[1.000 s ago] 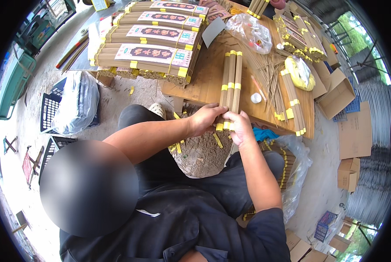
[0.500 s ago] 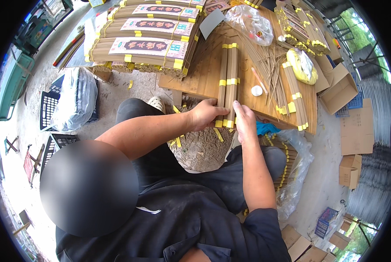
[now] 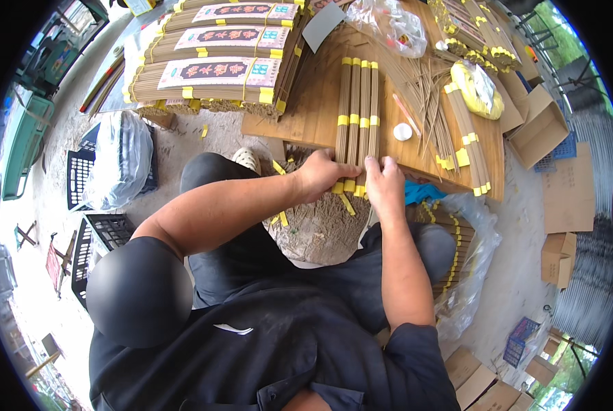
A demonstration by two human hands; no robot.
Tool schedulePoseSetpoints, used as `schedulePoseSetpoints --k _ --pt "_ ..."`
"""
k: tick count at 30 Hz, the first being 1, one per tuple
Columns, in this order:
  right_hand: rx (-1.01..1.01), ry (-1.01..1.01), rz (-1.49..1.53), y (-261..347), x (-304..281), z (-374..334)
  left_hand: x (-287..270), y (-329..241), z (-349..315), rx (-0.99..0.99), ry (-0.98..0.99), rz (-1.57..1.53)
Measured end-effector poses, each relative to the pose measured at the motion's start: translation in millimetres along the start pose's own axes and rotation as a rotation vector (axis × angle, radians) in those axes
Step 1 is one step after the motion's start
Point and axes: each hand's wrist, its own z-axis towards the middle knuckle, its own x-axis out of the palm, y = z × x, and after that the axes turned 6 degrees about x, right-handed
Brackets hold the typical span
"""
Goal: The person gathers loose incense sticks, aligns them into bundles, and secures them with yellow rubber bands. They then place paper labels on the bundles and stack the finished units on a low table.
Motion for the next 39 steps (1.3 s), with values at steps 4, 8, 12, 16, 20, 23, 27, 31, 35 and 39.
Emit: schedulePoseSetpoints --k 4,8,12,16,20,23,27,31,35,39 --pt "0.049 0.181 0.160 -16 -10 10 2 -6 0 -0.006 -0.008 0.015" --pt "0.245 0.383 0.539 -13 -20 4 -2 -7 -3 -0.013 0.021 0.024" --pt "0.338 0.481 0.567 -14 -29 3 -3 -10 -5 -0.042 0.044 0.055" --pt "0.382 0.542 0.552 -15 -34 6 -5 -11 -6 -0.047 0.038 0.055" --pt "0.358 0.555 0.581 -15 -30 3 -5 -13 -8 -0.085 0.047 0.084" --pt "0.301 0.552 0.647 -12 -27 0 -3 -17 -11 -0.121 0.042 0.101" --pt "0.283 0.553 0.729 -16 -24 3 -1 -20 -14 -0.129 0.061 0.114" --pt "0.302 0.523 0.750 -15 -22 3 -2 -18 -11 -0.114 0.075 0.107" --pt "0.295 0.509 0.750 -11 -22 3 -3 -16 -10 -0.116 0.072 0.087" --pt "0.325 0.490 0.714 -13 -22 0 -4 -14 -10 -0.095 0.075 0.064"
